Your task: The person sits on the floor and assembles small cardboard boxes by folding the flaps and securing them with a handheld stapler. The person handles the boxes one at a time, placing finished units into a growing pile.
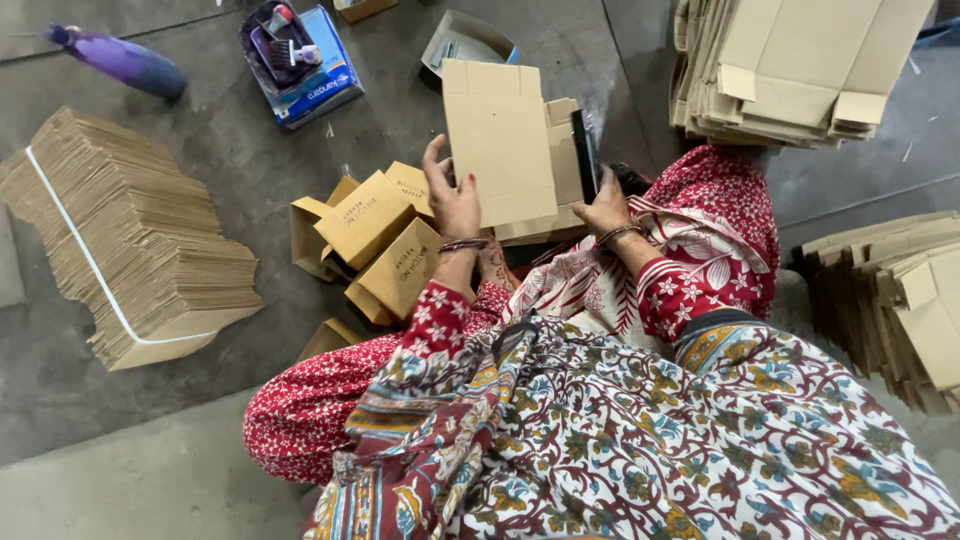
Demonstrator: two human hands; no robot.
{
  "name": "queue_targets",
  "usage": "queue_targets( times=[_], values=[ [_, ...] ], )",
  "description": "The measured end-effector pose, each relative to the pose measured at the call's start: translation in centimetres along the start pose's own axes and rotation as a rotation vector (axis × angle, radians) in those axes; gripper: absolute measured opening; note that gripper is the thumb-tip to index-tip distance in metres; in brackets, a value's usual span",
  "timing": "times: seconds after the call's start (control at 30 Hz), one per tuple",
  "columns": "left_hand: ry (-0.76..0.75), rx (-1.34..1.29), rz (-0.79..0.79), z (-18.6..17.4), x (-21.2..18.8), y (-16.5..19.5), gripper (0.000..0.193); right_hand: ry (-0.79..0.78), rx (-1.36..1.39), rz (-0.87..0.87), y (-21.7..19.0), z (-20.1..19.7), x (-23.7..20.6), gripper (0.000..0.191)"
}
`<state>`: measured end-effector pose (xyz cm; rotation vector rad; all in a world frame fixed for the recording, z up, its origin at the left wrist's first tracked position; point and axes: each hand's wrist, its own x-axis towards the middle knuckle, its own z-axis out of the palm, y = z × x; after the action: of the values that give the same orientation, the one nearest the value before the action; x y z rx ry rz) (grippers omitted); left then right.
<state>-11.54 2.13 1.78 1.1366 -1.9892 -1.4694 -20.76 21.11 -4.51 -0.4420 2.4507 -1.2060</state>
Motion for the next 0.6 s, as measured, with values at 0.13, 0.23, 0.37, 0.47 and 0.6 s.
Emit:
queue_targets(
  times=[0.13, 0.23, 0.37, 0.47, 0.6],
  values=[
    [-0.163, -0.425, 0.024, -6.4, -0.1, -1.7, 0.071, -0.135, -0.503, 0.081, -1.4, 1.5, -0.5, 0.094],
    [-0.256, -0.539, -0.029, -10.1, -2.2, -3.0, 0.070, -0.029, -0.252, -0.154, -1.9, 2.4, -0.4, 0.060],
    [-0.411, -0.418, 0.049, -11.6, -4.6, -5.0, 0.069, -0.307, 1.273, 0.184, -2.1, 3.5, -0.9, 0.053],
    [-0.523, -0.480, -0.067, -11.3, -5.2, -6.2, 0.053, -0.322, 1.263, 0.028, -2.4, 3.7, -2.4, 0.046],
    [-0.319, -0.717, -0.090, -10.8, -5.6, -7.1, 0.038, -0.360, 1.275, -0.043, -3.2, 3.9, -3.9, 0.037]
  ],
)
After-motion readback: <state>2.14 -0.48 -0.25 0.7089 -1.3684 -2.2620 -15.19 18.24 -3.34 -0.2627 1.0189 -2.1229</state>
